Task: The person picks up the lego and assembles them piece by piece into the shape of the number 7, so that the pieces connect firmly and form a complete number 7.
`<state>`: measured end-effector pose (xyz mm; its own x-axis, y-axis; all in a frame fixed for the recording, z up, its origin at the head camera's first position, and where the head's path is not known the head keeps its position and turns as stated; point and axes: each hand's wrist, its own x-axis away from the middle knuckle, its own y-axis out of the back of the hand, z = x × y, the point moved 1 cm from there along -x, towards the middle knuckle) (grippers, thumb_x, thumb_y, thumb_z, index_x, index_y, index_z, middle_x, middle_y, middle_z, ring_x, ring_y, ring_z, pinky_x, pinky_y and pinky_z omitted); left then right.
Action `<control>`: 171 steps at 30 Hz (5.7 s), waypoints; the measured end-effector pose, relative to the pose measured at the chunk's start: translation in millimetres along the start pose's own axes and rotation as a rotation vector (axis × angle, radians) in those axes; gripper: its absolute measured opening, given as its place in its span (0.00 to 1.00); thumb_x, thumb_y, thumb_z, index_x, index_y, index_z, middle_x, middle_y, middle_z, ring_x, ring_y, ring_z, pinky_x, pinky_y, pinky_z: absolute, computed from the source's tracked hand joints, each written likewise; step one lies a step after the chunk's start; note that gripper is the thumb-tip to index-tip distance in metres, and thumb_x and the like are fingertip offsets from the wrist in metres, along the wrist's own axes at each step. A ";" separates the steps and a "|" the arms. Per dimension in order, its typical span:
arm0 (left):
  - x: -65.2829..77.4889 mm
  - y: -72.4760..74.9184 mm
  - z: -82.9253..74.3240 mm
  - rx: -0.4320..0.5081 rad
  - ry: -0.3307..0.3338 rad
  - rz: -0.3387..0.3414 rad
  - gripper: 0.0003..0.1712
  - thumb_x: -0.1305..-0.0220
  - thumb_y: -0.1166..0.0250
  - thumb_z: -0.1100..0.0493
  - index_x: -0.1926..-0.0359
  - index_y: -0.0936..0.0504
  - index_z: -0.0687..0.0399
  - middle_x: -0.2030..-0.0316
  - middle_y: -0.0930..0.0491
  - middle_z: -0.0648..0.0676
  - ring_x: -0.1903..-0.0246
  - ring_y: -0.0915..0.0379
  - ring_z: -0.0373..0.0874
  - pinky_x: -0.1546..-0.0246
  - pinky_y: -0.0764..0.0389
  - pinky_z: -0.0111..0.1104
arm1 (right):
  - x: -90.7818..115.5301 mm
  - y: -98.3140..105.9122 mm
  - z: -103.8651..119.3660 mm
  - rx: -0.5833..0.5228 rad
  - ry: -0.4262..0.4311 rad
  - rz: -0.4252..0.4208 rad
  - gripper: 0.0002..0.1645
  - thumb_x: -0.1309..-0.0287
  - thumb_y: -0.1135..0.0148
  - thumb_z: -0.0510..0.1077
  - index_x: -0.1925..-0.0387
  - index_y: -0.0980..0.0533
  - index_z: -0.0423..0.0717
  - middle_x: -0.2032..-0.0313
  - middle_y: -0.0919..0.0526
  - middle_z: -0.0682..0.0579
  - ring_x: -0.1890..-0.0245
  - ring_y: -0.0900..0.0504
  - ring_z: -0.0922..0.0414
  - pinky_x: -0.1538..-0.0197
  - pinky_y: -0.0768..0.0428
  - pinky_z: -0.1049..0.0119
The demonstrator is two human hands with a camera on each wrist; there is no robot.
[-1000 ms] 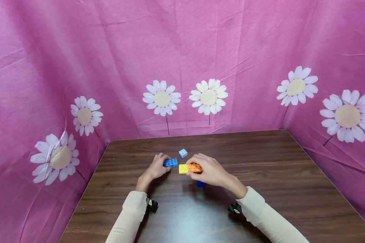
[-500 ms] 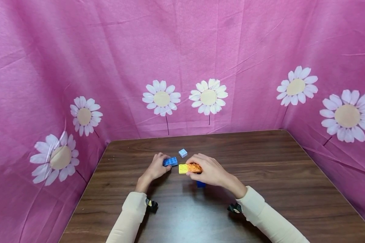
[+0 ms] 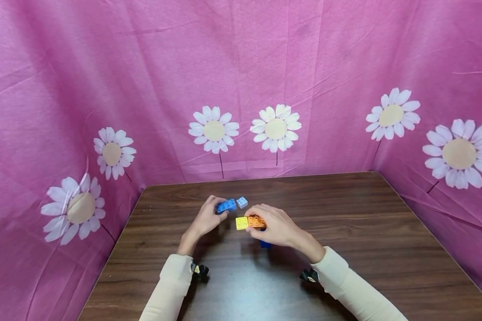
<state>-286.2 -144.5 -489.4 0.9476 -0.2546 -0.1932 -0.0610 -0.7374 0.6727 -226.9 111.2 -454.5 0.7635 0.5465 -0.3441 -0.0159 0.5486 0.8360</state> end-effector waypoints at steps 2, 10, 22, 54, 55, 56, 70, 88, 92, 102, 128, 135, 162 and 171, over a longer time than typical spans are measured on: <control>0.3 1.0 -4.7 0.020 -0.021 -0.012 0.23 0.36 0.27 0.64 0.41 0.16 0.63 0.51 0.23 0.58 0.57 0.26 0.45 0.54 0.21 0.35 | 0.1 -1.0 0.1 0.004 0.009 -0.006 0.21 0.38 0.28 0.57 0.45 0.19 0.59 0.50 0.14 0.60 0.55 0.19 0.62 0.52 0.19 0.62; 3.3 5.5 -27.7 0.136 -0.104 -0.043 0.26 0.34 0.27 0.64 0.35 0.19 0.61 0.47 0.21 0.60 0.52 0.21 0.53 0.48 0.14 0.50 | 0.0 -3.2 0.5 -0.003 0.018 -0.022 0.20 0.37 0.28 0.56 0.46 0.20 0.59 0.51 0.14 0.60 0.57 0.20 0.62 0.54 0.20 0.63; 11.2 12.1 -58.4 0.283 -0.153 -0.029 0.17 0.29 0.29 0.62 0.43 0.20 0.49 0.46 0.17 0.54 0.47 0.20 0.50 0.46 0.16 0.42 | -4.6 -0.5 1.6 -0.048 0.003 -0.110 0.18 0.39 0.26 0.52 0.50 0.20 0.55 0.58 0.17 0.60 0.61 0.22 0.63 0.59 0.20 0.68; 18.9 7.0 -68.9 0.408 -0.213 0.019 0.27 0.36 0.25 0.69 0.38 0.17 0.52 0.44 0.17 0.58 0.49 0.16 0.47 0.46 0.12 0.36 | -10.0 7.2 0.1 -0.190 -0.166 -0.196 0.12 0.25 0.35 0.57 0.62 0.16 0.55 0.73 0.18 0.64 0.72 0.22 0.66 0.67 0.24 0.70; 19.0 7.2 -69.1 0.404 -0.219 0.011 0.27 0.37 0.25 0.70 0.38 0.17 0.53 0.44 0.17 0.58 0.49 0.17 0.47 0.46 0.12 0.36 | -10.0 7.1 -0.2 -0.168 -0.167 -0.216 0.13 0.26 0.35 0.57 0.63 0.16 0.56 0.75 0.19 0.64 0.73 0.23 0.67 0.68 0.25 0.70; 19.1 7.5 -69.5 0.400 -0.227 0.005 0.27 0.37 0.25 0.70 0.38 0.16 0.53 0.44 0.18 0.58 0.50 0.17 0.48 0.46 0.12 0.37 | -10.0 6.9 -0.4 -0.151 -0.172 -0.235 0.13 0.27 0.34 0.57 0.64 0.16 0.56 0.76 0.20 0.64 0.74 0.24 0.68 0.69 0.26 0.70; 19.6 10.1 -70.2 0.365 -0.233 -0.003 0.27 0.34 0.25 0.66 0.34 0.16 0.54 0.45 0.17 0.56 0.53 0.19 0.46 0.49 0.12 0.34 | -11.0 8.8 -0.7 -0.201 -0.136 -0.339 0.34 0.39 0.20 0.53 0.37 0.26 0.54 0.56 0.18 0.54 0.65 0.19 0.61 0.65 0.17 0.66; 20.6 3.6 -35.5 0.432 -0.193 -0.167 0.21 0.34 0.25 0.67 0.41 0.14 0.61 0.55 0.15 0.63 0.61 0.15 0.37 0.58 0.12 0.27 | -0.2 -37.1 -2.7 -0.176 -0.105 0.177 0.51 0.38 0.29 0.72 0.23 0.32 0.53 0.35 0.20 0.52 0.38 0.20 0.54 0.41 0.16 0.49; 20.9 4.0 -32.5 0.377 -0.219 -0.185 0.20 0.36 0.24 0.66 0.43 0.12 0.59 0.56 0.13 0.60 0.63 0.16 0.35 0.61 0.12 0.27 | -3.0 -49.5 6.1 -0.095 -0.043 0.228 0.47 0.37 0.30 0.71 0.26 0.28 0.51 0.35 0.20 0.54 0.36 0.21 0.54 0.36 0.18 0.48; 23.1 3.2 -33.2 0.344 -0.177 -0.166 0.21 0.38 0.24 0.69 0.44 0.13 0.58 0.53 0.12 0.60 0.62 0.16 0.43 0.57 0.12 0.30 | -8.8 -78.9 20.9 0.115 0.118 0.275 0.34 0.27 0.35 0.61 0.26 0.27 0.53 0.35 0.18 0.54 0.37 0.21 0.53 0.34 0.21 0.52; 24.8 4.0 -39.4 0.335 -0.179 -0.166 0.23 0.40 0.20 0.65 0.43 0.11 0.57 0.53 0.15 0.57 0.56 0.17 0.44 0.57 0.13 0.26 | -4.3 -76.3 15.1 0.110 0.030 0.283 0.27 0.30 0.33 0.57 0.36 0.22 0.50 0.40 0.15 0.54 0.42 0.19 0.54 0.36 0.19 0.53; 24.3 3.9 -41.7 0.348 -0.161 -0.160 0.23 0.40 0.20 0.63 0.43 0.11 0.54 0.52 0.15 0.56 0.55 0.16 0.46 0.54 0.12 0.29 | -3.8 -72.3 11.1 0.086 -0.027 0.295 0.26 0.30 0.33 0.58 0.36 0.22 0.52 0.41 0.15 0.55 0.44 0.19 0.56 0.40 0.17 0.54; 29.2 5.9 -45.6 0.427 -0.143 -0.124 0.18 0.32 0.26 0.64 0.45 0.19 0.51 0.46 0.17 0.57 0.52 0.23 0.47 0.48 0.21 0.31 | 10.0 -38.8 -16.6 -0.350 -0.214 0.064 0.31 0.34 0.30 0.39 0.36 0.34 0.44 0.44 0.15 0.38 0.46 0.13 0.47 0.47 0.12 0.50; 33.0 -3.4 -47.7 0.383 -0.175 -0.049 0.22 0.33 0.25 0.64 0.40 0.18 0.48 0.42 0.17 0.55 0.49 0.23 0.47 0.45 0.20 0.39 | 15.3 -33.9 -27.5 -0.422 -0.274 0.077 0.31 0.33 0.30 0.38 0.36 0.36 0.43 0.43 0.17 0.40 0.45 0.13 0.48 0.44 0.12 0.51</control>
<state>-239.8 -120.6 -463.9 0.8868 -0.2911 -0.3589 -0.1604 -0.9223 0.3517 -232.4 118.4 -499.9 0.8902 0.4405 -0.1166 -0.2947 0.7518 0.5898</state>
